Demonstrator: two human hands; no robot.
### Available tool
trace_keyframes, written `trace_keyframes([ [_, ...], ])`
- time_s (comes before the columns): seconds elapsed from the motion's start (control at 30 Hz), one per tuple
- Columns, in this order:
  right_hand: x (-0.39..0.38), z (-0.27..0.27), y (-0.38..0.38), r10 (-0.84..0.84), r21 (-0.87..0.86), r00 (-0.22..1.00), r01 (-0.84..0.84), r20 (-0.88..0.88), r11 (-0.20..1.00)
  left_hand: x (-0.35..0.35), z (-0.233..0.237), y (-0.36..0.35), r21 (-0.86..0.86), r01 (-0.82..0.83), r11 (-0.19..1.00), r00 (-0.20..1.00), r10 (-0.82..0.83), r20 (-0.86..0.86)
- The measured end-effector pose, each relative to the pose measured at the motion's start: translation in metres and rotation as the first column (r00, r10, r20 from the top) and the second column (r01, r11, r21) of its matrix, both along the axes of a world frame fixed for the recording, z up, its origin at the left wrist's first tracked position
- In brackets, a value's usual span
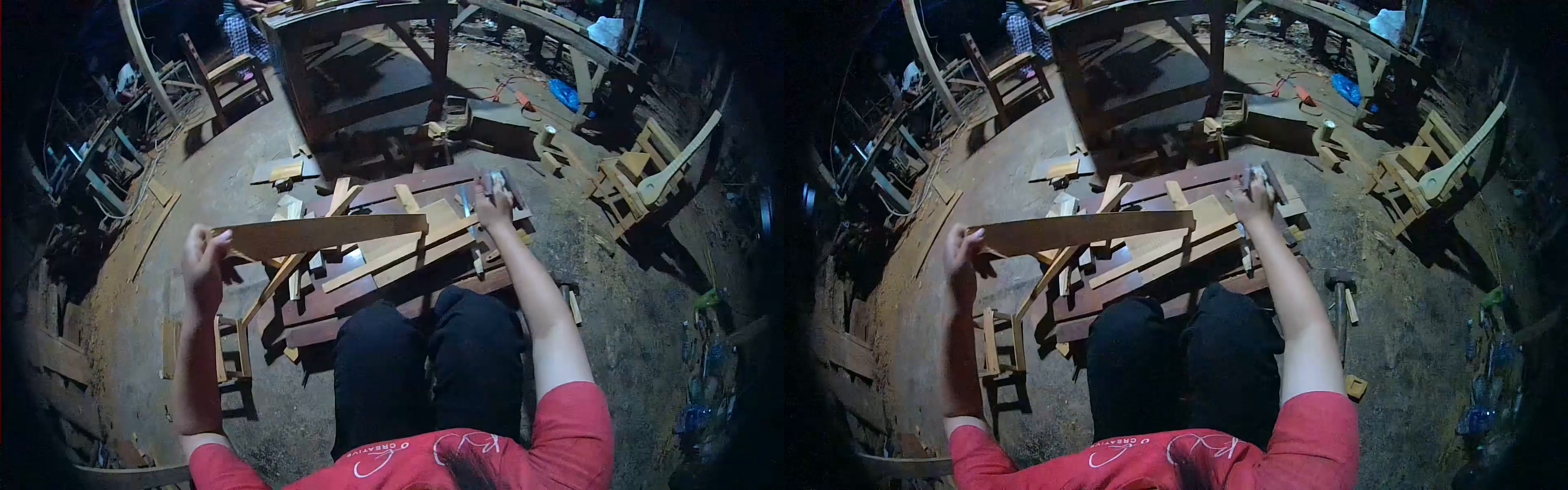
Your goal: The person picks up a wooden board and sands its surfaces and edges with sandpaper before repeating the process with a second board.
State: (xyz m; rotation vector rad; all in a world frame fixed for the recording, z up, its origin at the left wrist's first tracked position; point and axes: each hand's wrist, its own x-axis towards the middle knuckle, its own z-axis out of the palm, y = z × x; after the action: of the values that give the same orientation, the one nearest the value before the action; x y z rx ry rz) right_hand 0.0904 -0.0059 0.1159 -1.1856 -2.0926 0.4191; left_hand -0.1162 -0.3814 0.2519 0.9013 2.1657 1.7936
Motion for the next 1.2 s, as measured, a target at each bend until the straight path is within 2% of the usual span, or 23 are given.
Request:
trace_keyframes([
  [0.07,-0.005,0.008,-0.005,0.055,0.072,0.997,-0.059,0.054,0.996,-0.007,0.014,0.013,-0.029,0.067,0.997,0.998,-0.067,-0.019],
  [0.13,-0.011,0.012,-0.007,0.189,0.260,0.982,-0.182,-0.001,0.948,-0.023,0.028,0.024,-0.103,0.240,0.965,0.960,-0.251,-0.120],
  [0.17,-0.015,0.013,-0.007,0.194,0.262,0.981,-0.190,0.009,0.946,-0.032,0.036,0.028,-0.177,0.317,0.932,0.916,-0.349,-0.196],
  [0.23,-0.026,0.014,-0.005,0.334,-0.022,0.919,-0.346,-0.211,0.938,-0.029,0.049,0.043,-0.134,0.403,0.906,0.907,-0.414,-0.071],
  [0.3,-0.050,0.005,0.003,0.502,0.076,0.722,-0.535,-0.476,0.842,-0.018,0.065,0.059,-0.120,0.411,0.904,0.907,-0.419,-0.051],
  [0.37,-0.050,0.033,-0.025,0.476,-0.068,0.717,-0.585,-0.510,0.808,-0.006,0.081,0.075,-0.100,0.412,0.906,0.908,-0.417,-0.032],
  [0.43,-0.073,0.045,-0.024,0.626,-0.034,0.451,-0.827,-0.636,0.561,0.001,0.093,0.089,-0.194,0.312,0.930,0.922,-0.345,-0.175],
  [0.47,-0.075,0.054,-0.032,0.571,-0.128,0.494,-0.818,-0.655,0.561,-0.008,0.093,0.097,-0.260,0.258,0.931,0.895,-0.331,-0.299],
  [0.5,-0.077,0.080,-0.047,0.609,-0.047,0.355,-0.886,-0.709,0.461,-0.012,0.094,0.107,-0.246,0.248,0.937,0.899,-0.317,-0.301],
  [0.57,-0.082,0.107,-0.057,0.715,0.046,0.327,-0.893,-0.618,0.448,-0.011,0.096,0.129,-0.081,0.375,0.924,0.871,-0.380,-0.312],
  [0.6,-0.086,0.120,-0.064,0.715,0.038,0.268,-0.924,-0.646,0.381,-0.011,0.097,0.139,0.029,0.409,0.912,0.880,-0.385,-0.277],
  [0.63,-0.092,0.128,-0.068,0.710,0.037,0.209,-0.949,-0.673,0.314,-0.016,0.098,0.149,0.045,0.370,0.928,0.906,-0.349,-0.241],
  [0.73,-0.107,0.137,-0.068,0.745,0.137,0.156,-0.939,-0.649,0.317,-0.018,0.085,0.189,0.435,0.305,0.847,0.952,-0.255,-0.172],
  [0.77,-0.108,0.140,-0.067,0.754,0.161,0.128,-0.941,-0.644,0.297,-0.022,0.075,0.206,0.553,0.271,0.788,0.952,-0.135,-0.273],
  [0.8,-0.119,0.119,-0.044,0.790,0.145,0.278,-0.897,-0.547,0.417,-0.022,0.068,0.216,0.583,0.221,0.782,0.947,-0.029,-0.320],
  [0.87,-0.122,0.099,-0.040,0.751,0.157,0.301,-0.868,-0.587,0.471,-0.018,0.065,0.234,0.706,0.186,0.683,0.917,0.138,-0.375],
  [0.93,-0.120,0.062,-0.033,0.683,0.159,0.408,-0.779,-0.605,0.606,-0.024,0.060,0.245,0.730,0.147,0.667,0.902,0.212,-0.375],
  [0.97,-0.122,0.031,-0.022,0.684,0.163,0.410,-0.777,-0.604,0.609,-0.027,0.059,0.249,0.755,0.103,0.647,0.882,0.292,-0.371],
  [1.0,-0.125,-0.003,-0.011,0.605,-0.019,0.481,-0.792,-0.635,0.611,-0.031,0.059,0.251,0.781,0.082,0.619,0.883,0.318,-0.344],
  [1.03,-0.122,-0.011,-0.011,0.523,-0.197,0.555,-0.785,-0.647,0.588,-0.038,0.057,0.252,0.783,0.086,0.616,0.883,0.317,-0.347],
  [1.1,-0.106,-0.017,-0.012,0.515,-0.127,0.554,-0.752,-0.655,0.647,-0.061,0.047,0.250,0.810,0.085,0.580,0.959,0.173,-0.224],
  [1.17,-0.094,-0.066,0.001,0.338,-0.444,0.868,-0.480,-0.362,0.757,-0.072,0.042,0.244,0.782,0.058,0.621,0.930,0.251,-0.268],
  [1.2,-0.093,-0.079,0.004,0.320,-0.459,0.875,-0.467,-0.364,0.756,-0.072,0.041,0.239,0.810,0.117,0.575,0.962,0.138,-0.237],
])
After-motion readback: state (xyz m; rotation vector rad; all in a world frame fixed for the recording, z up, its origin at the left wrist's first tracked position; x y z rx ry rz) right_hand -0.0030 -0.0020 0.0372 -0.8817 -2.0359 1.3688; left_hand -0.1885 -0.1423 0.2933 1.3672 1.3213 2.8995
